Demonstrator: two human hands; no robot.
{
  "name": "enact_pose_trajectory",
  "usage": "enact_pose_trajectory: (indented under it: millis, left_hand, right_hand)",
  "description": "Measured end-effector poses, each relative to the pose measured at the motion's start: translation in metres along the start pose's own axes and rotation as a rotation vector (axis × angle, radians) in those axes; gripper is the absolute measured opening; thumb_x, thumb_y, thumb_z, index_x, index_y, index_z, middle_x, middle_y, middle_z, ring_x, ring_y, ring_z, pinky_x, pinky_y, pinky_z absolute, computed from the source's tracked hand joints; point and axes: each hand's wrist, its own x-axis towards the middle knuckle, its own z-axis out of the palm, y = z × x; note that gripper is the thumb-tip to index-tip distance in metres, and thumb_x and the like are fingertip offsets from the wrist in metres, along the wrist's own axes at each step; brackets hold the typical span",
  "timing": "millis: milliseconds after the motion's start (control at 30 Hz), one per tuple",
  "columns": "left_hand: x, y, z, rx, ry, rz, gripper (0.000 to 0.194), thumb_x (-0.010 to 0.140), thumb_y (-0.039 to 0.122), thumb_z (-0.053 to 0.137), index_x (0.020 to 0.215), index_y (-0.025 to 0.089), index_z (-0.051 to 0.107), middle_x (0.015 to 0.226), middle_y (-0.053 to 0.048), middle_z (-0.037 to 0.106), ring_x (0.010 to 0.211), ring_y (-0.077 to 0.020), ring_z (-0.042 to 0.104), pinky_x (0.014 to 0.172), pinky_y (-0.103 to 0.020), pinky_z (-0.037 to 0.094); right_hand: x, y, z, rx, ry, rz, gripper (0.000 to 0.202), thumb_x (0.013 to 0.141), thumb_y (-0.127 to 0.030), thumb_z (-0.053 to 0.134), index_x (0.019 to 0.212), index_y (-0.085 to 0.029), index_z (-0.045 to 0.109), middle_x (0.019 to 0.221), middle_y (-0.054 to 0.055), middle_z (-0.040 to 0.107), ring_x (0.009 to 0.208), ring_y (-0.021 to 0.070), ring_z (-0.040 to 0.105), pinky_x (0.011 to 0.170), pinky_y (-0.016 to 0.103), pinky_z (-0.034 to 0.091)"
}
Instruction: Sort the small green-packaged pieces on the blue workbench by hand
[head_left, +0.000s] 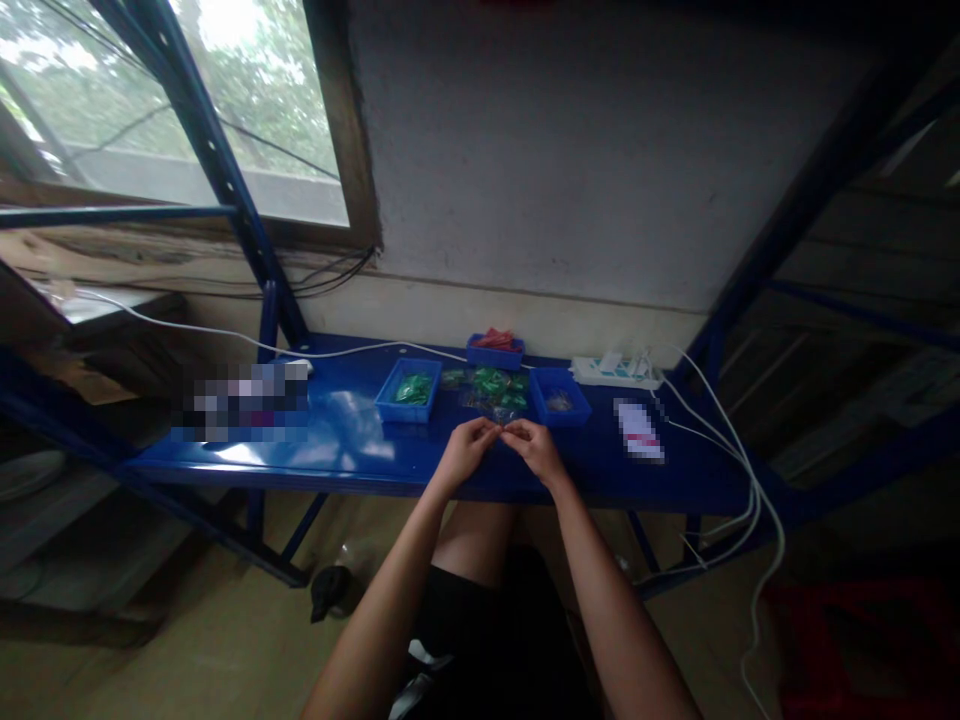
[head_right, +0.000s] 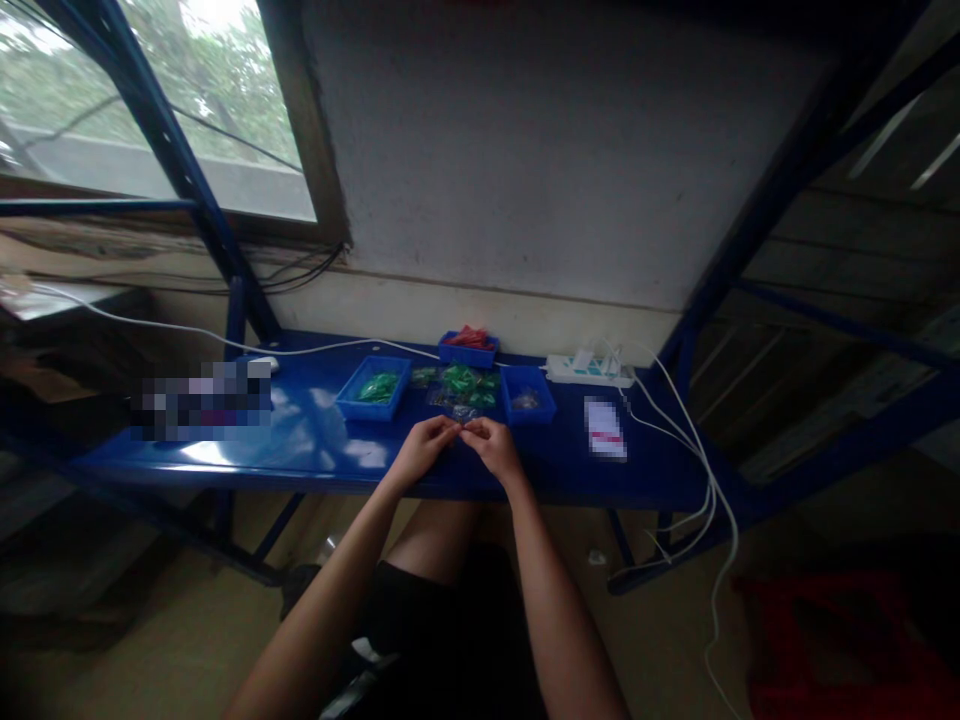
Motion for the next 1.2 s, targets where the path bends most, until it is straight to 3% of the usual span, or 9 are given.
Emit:
enact_pose_trajectory:
  millis: [533,733,967,1200]
  left_hand:
    - [-0.0017,0.0059,-0.0010,-0.086,-0.063,-0.023,0.028,0.074,0.042,0.060,0.072,0.014,0.065,0.066,-0.002,0.065,0.062,-0.0148,0.055,0.058,-0.023,0.041]
    - [-0.0010,0.0060,-0.0020,-0.104,-0.036,-0.023,0.031,0.074,0.043,0.059,0.076,0.013,0.066,0.067,-0.002,0.065,0.061,-0.0143,0.054,0.058,-0.023,0.040]
    - [-0.0017,0.0015,-0.0008,-0.091,-0.034,-0.029,0.030,0.074,0.043,0.058,0.071,0.014,0.062,0.064,-0.001,0.061,0.061,-0.0132,0.051,0.057,-0.022,0.038]
    - [-0.0033,0.0029,0.0024,-0.025,-0.090,-0.022,0.019,0.073,0.033,0.053,0.068,0.015,0.058,0.061,0.001,0.056,0.060,-0.0133,0.049,0.059,-0.023,0.037]
  right_hand:
    - [-0.0037,-0.0027,-0.0033,-0.174,-0.044,-0.080,0.016,0.073,-0.032,0.055,0.067,-0.018,0.059,0.065,0.001,0.063,0.064,0.0170,0.056,0.061,0.027,0.042]
    - [-0.0040,-0.0039,-0.0005,-0.101,-0.072,-0.083,0.018,0.074,-0.033,0.055,0.081,-0.018,0.062,0.077,0.003,0.067,0.070,0.0178,0.060,0.065,0.027,0.045]
    - [-0.0051,-0.0056,0.0002,-0.145,-0.119,-0.079,0.014,0.073,-0.030,0.054,0.074,-0.018,0.061,0.073,0.001,0.066,0.067,0.0164,0.058,0.064,0.027,0.044]
    - [-0.0066,-0.0075,-0.0001,-0.261,-0.106,-0.098,0.017,0.069,-0.029,0.054,0.057,-0.019,0.048,0.053,-0.005,0.048,0.052,0.0108,0.041,0.051,0.023,0.031]
